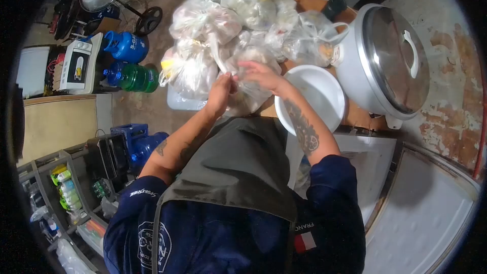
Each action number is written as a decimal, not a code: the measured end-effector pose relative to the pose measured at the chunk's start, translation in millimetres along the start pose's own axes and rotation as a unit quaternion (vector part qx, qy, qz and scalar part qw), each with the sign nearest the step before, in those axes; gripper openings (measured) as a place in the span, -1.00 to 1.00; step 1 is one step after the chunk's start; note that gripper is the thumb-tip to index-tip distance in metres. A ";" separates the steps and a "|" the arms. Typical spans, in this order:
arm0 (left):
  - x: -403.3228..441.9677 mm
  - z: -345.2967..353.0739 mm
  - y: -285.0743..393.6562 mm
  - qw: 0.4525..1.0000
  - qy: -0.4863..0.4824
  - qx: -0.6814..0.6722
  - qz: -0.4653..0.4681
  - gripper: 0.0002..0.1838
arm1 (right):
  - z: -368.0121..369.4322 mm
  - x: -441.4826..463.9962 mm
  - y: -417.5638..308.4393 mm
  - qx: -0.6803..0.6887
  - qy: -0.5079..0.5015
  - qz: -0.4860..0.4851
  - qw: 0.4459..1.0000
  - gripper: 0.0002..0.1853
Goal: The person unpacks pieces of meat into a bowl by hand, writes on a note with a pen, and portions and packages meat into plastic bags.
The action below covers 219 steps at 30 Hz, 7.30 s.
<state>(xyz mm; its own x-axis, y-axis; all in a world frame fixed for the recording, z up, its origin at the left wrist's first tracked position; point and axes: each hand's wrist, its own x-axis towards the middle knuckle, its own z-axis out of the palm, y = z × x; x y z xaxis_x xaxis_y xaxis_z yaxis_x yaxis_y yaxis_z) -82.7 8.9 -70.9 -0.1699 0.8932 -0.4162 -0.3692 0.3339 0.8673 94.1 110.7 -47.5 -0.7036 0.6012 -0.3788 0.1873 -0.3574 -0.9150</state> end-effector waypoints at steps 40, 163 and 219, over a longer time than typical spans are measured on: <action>-3.5 -44.9 24.7 0.974 -0.074 0.211 -0.045 -0.84 | 18.0 1.0 32.2 -0.487 0.183 -0.139 0.842 -0.83; -1025.2 -30.2 -291.2 0.027 -0.994 0.109 -0.005 -0.75 | 888.0 -624.0 233.6 -0.032 0.889 0.454 -0.046 -0.57; -1025.8 -36.5 -308.4 0.049 -0.997 0.025 0.060 -0.69 | 885.3 -627.0 234.6 -0.031 0.891 0.452 -0.040 -0.61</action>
<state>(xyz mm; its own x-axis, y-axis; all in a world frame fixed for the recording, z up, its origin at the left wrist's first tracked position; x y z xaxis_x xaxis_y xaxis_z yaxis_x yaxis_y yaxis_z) 172.1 -1021.4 78.7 0.2777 -0.8724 0.4023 -0.4638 0.2451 0.8514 -27.6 -982.9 98.2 0.6538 -0.5965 0.4656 -0.4299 -0.7992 -0.4201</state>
